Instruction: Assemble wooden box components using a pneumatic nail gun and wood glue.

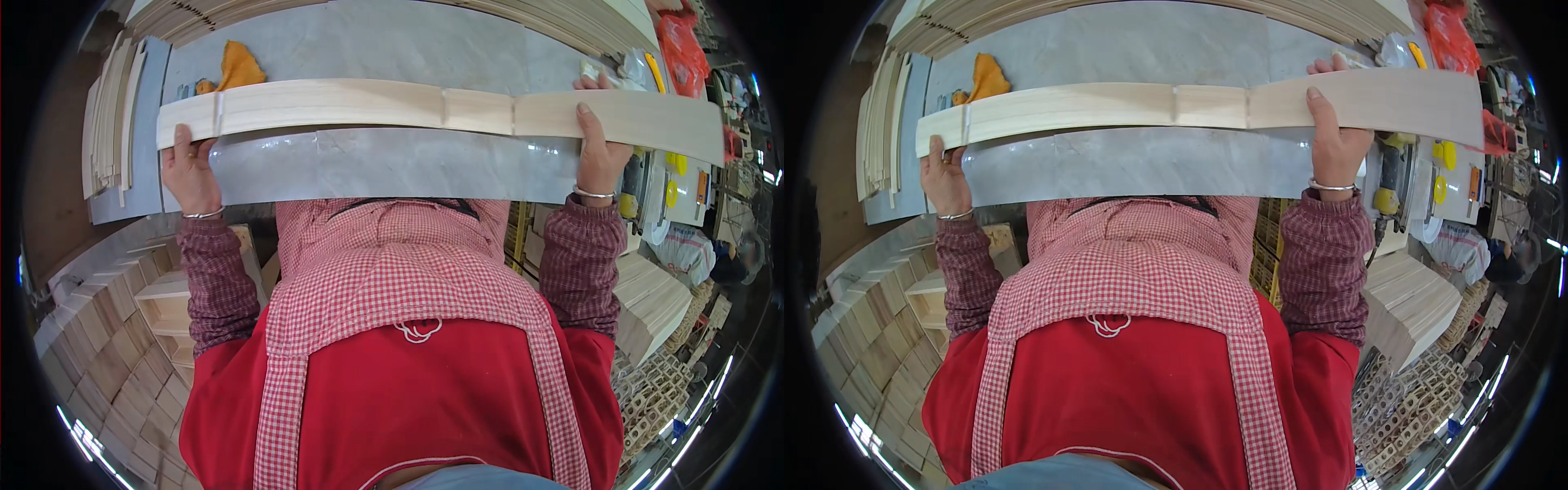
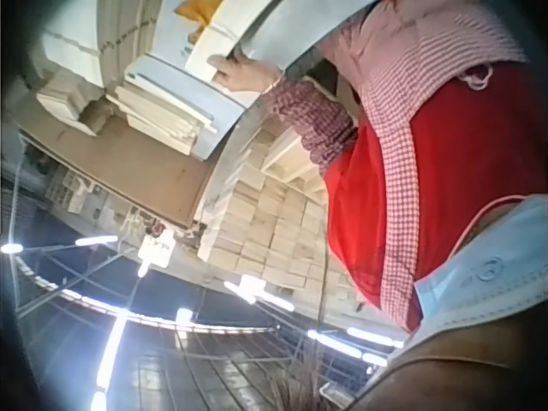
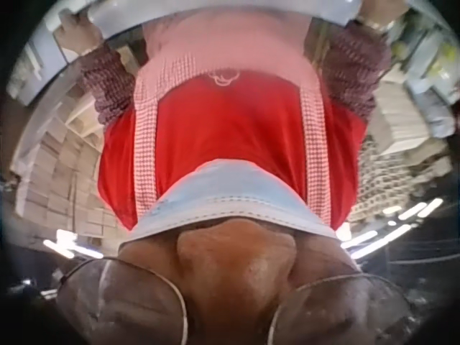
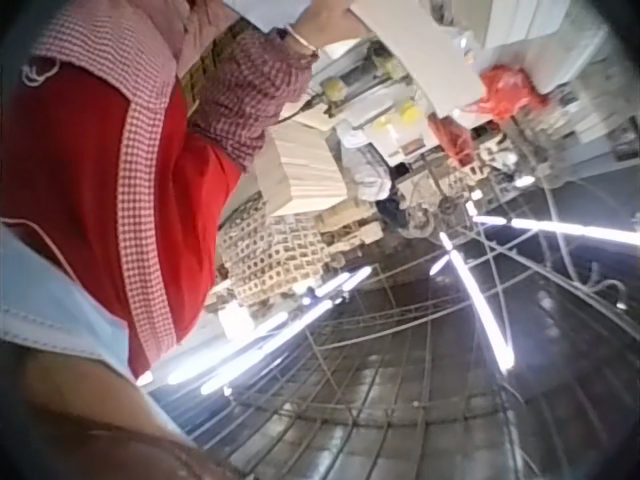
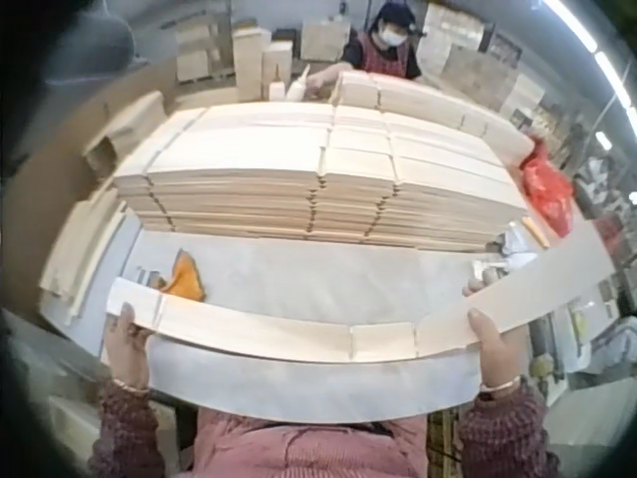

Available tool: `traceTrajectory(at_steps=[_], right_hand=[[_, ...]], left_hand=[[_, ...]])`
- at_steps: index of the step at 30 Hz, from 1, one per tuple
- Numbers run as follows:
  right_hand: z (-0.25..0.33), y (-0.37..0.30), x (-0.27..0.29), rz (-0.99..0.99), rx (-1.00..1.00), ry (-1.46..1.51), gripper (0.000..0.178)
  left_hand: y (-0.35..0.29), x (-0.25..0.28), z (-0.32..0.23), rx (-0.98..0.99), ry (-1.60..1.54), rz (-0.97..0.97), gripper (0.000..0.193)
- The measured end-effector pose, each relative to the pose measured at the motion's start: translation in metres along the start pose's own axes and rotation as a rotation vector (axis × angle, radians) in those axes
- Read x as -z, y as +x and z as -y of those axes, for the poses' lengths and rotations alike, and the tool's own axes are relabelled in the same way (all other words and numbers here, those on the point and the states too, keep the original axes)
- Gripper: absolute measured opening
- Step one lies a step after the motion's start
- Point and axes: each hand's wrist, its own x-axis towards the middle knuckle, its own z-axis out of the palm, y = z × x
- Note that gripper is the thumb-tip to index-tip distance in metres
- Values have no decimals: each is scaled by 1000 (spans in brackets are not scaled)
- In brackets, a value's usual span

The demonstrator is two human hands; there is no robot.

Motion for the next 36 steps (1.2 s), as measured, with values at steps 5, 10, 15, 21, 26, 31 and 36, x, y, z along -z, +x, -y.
traceTrajectory(at_steps=[5, 10, 15, 21, 26, 31, 36], right_hand=[[24, 9, -24, 115, 168, 22, 50], [37, 17, -38, 215, 343, -34, 51], [45, 22, -56, 341, 558, -273, 54], [46, 17, -82, 519, 645, -516, 72], [59, 16, -91, 622, 618, -405, 64], [59, 18, -95, 677, 576, -346, 60], [57, 14, -100, 707, 547, -339, 56]], left_hand=[[-20, -25, 4, -91, 72, 4, 30], [-33, -37, 13, -266, 327, 50, 28], [-53, -64, 37, -443, 524, 126, 30], [-79, -94, 33, -561, 713, 357, 37], [-59, -79, 29, -441, 431, 609, 44], [-34, -76, 5, -204, 152, 793, 51], [-20, -75, 3, -151, 148, 908, 56]])
